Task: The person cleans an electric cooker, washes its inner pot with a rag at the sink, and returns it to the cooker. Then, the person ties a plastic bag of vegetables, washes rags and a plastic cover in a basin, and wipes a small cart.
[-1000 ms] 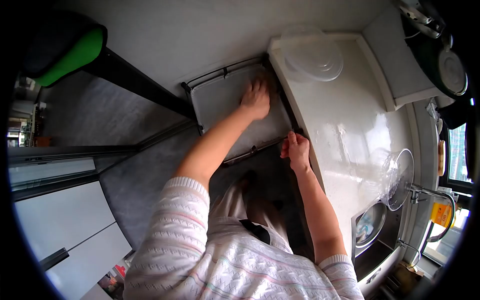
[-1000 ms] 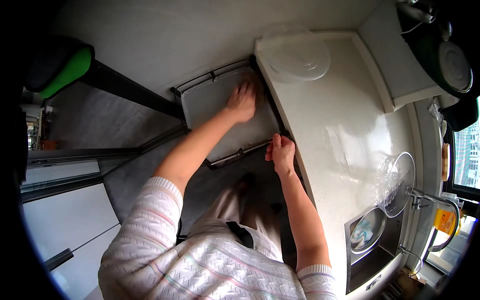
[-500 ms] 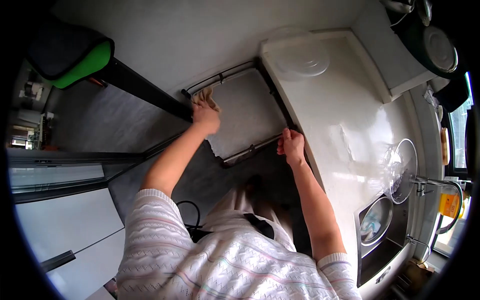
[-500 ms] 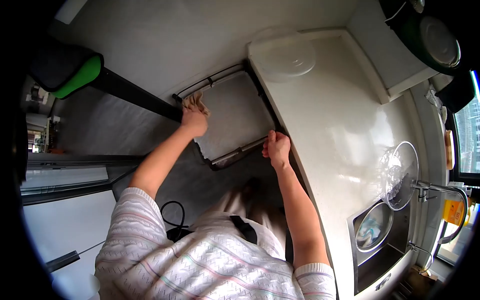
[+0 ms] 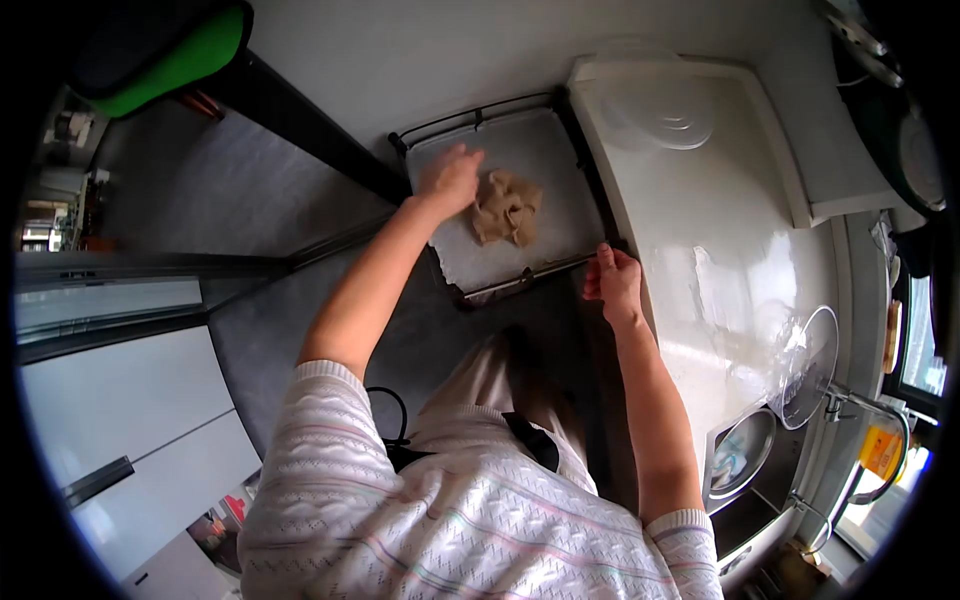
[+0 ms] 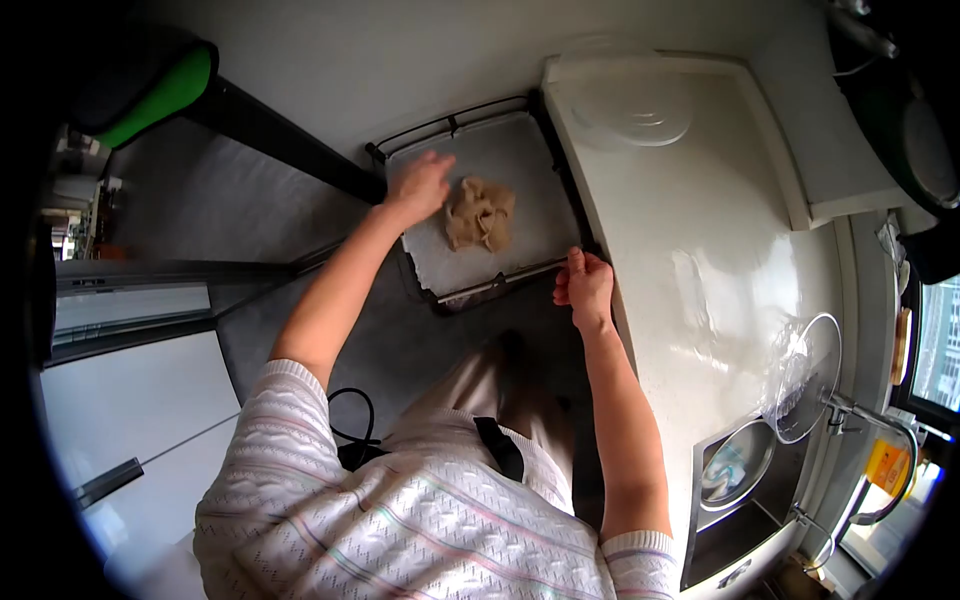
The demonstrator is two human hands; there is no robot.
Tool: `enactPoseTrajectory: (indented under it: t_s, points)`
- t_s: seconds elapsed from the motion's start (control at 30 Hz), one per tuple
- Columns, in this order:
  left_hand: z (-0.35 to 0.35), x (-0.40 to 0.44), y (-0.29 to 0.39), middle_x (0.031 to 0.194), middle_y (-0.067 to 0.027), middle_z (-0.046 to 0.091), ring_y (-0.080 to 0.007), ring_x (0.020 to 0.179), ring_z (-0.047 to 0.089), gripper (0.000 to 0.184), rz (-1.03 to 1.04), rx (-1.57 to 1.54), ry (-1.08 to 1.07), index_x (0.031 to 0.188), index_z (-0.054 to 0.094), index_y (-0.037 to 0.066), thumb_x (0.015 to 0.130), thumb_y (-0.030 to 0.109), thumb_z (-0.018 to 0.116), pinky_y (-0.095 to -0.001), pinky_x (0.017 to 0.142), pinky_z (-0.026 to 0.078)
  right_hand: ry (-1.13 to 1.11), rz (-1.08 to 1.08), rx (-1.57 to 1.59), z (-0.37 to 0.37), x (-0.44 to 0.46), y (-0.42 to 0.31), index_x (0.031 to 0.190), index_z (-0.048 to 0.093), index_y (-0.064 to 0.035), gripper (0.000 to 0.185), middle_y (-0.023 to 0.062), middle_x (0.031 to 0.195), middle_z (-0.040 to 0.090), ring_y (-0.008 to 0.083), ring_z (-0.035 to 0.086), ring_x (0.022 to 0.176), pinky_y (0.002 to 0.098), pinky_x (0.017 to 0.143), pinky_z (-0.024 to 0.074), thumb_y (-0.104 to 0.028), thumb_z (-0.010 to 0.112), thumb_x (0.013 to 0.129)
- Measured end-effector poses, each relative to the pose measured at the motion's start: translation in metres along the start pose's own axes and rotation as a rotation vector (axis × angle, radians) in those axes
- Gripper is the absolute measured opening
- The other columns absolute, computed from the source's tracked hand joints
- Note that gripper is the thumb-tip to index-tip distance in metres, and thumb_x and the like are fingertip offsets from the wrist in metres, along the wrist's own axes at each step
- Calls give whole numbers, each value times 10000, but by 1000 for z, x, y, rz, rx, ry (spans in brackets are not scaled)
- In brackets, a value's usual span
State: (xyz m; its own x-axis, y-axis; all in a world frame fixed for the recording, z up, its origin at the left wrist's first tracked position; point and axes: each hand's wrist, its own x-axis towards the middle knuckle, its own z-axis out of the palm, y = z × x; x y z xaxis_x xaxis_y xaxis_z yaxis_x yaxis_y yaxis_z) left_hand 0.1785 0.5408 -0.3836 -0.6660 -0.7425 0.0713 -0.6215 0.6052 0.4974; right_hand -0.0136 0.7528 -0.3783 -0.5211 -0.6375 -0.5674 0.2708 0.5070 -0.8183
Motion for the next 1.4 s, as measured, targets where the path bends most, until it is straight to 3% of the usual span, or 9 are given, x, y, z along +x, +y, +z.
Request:
enactPoseTrajectory:
  t_s: [0.13, 0.27, 0.37, 0.43, 0.67, 0.87, 0.97, 1.2, 1.4]
  points:
    - [-31, -31, -23, 952, -124, 543, -316, 886, 528, 341, -127, 207, 614, 1075, 538, 86, 736, 96, 569, -395, 797, 439, -109, 100, -52, -10, -11, -6, 731, 550, -13, 368, 34, 508, 490, 118, 481, 393, 257, 351, 405, -352, 541, 873]
    - [24, -52, -70, 1118, -230, 529, -395, 1021, 505, 475, -639, -292, 299, 1224, 420, -4, 874, 316, 443, -425, 879, 404, -252, -214, -653, 18, -8, -54, 814, 564, -11, 225, 70, 579, 566, 145, 530, 457, 274, 454, 420, -235, 583, 820]
    - [33, -56, -47, 1070, -218, 553, -359, 1010, 525, 413, -620, -423, 558, 1163, 488, 16, 879, 311, 429, -410, 862, 420, -364, -807, -929, 77, 33, -68, 1093, 553, -140, 347, 81, 769, 610, 251, 581, 728, 344, 737, 460, -243, 630, 771]
    - [28, -56, -44, 1067, -191, 563, -354, 1003, 525, 408, -663, -398, 513, 1122, 522, 30, 897, 339, 380, -408, 858, 421, -439, -905, -1243, 113, 64, -43, 1197, 486, -166, 460, 100, 904, 603, 285, 569, 888, 370, 875, 427, -277, 621, 772]
    - [33, -57, -42, 1061, -154, 572, -344, 979, 531, 379, -653, -381, 584, 1122, 527, 77, 908, 346, 369, -442, 827, 432, -559, -1081, -1060, 211, 78, 8, 966, 552, -114, 229, 128, 908, 601, 325, 591, 795, 412, 704, 468, -169, 578, 746]
    - [27, -56, -39, 1076, -165, 568, -331, 1002, 531, 416, -684, -414, 549, 1139, 522, 39, 927, 354, 353, -396, 863, 418, -1146, -924, -1159, 167, 27, 7, 801, 595, -104, 92, 95, 827, 601, 285, 591, 710, 376, 661, 476, -148, 608, 720]
    - [28, -55, -39, 1076, -164, 567, -331, 998, 534, 416, -684, -396, 550, 1143, 520, 40, 926, 355, 357, -391, 861, 422, -1080, -836, -1153, 168, 34, 12, 850, 586, -101, 120, 104, 833, 591, 306, 587, 695, 394, 648, 475, -142, 592, 738]
    - [30, -58, -39, 1117, -155, 558, -324, 1023, 532, 425, -631, -479, 598, 1174, 501, 43, 928, 361, 364, -379, 860, 425, -349, -1168, -1042, 211, 113, -16, 907, 473, -88, 149, 174, 853, 584, 380, 582, 718, 451, 620, 473, -227, 497, 859]
    - [23, -60, -39, 1119, -147, 557, -326, 1014, 534, 399, -626, -437, 542, 1170, 495, 37, 927, 331, 378, -377, 852, 430, 174, -904, -1313, 149, 172, -47, 993, 466, -77, 205, 190, 951, 561, 357, 599, 818, 436, 676, 500, -252, 450, 887]
